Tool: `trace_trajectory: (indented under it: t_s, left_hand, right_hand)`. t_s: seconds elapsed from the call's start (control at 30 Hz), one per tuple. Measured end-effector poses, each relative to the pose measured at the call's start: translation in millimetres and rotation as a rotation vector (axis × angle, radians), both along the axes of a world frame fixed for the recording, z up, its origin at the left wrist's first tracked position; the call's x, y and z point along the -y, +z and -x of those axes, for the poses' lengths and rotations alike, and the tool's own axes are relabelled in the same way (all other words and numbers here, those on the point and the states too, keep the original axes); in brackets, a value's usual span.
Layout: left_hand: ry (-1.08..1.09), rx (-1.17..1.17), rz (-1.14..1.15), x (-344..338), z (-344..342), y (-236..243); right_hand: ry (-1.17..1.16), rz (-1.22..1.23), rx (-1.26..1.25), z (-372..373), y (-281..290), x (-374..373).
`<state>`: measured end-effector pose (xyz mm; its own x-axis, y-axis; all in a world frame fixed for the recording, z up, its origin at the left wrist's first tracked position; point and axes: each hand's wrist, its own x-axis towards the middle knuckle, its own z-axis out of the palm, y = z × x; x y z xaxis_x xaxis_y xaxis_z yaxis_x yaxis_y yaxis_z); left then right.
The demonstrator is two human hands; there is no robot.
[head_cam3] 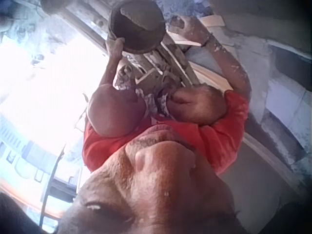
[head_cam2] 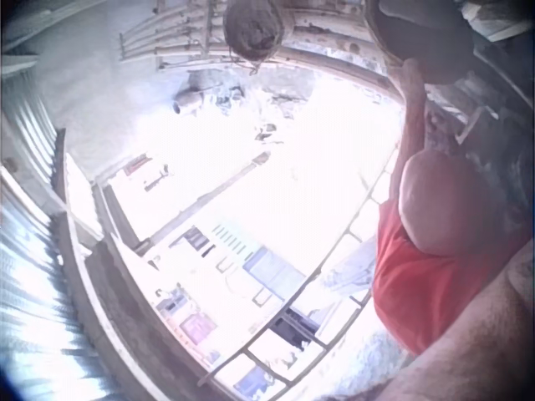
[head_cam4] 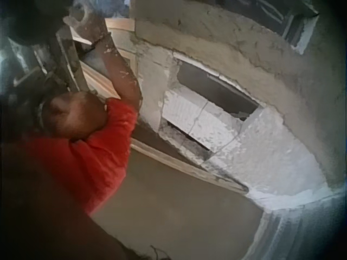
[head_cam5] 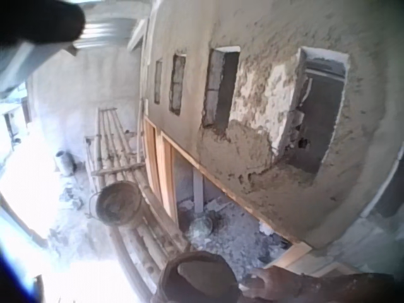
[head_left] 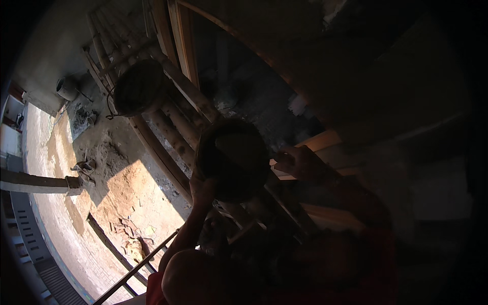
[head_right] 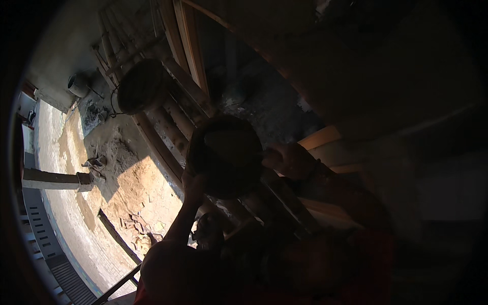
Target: The person uses a wooden plank and a trowel to apply and level wet plaster onto a brick wall section, scraping off excess material and smoothing the surface.
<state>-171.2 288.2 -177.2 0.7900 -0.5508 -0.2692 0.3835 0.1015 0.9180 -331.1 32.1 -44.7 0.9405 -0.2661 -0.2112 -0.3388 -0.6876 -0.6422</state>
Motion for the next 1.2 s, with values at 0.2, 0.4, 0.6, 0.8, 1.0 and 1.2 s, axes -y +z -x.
trace_trajectory:
  t_s: [0.2,0.4,0.6,0.8,1.0,1.2]
  left_hand:
    - [0.056,0.075,0.091,3.1,5.3,11.9]
    - [0.092,-0.014,0.062,7.5,7.6,14.4]
    - [0.079,0.064,0.07,-0.4,4.7,2.8]
    - [0.037,0.051,0.067,4.8,-4.0,6.1]
    - [-0.06,0.096,-0.028,13.5,0.6,14.4]
    - [-0.035,0.307,-0.033,18.6,9.3,17.7]
  right_hand:
    - [0.002,0.136,-0.002,-11.2,120.8,6.9]
    - [-0.076,-0.557,0.058,-15.4,153.2,48.9]
    - [-0.577,0.08,0.414,-19.9,149.2,116.0]
    - [-0.46,0.298,0.198,16.7,152.3,96.5]
    - [0.064,0.436,-0.195,6.0,10.1,23.3]
    - [0.302,0.54,-0.354,-21.2,-72.3,-4.4]
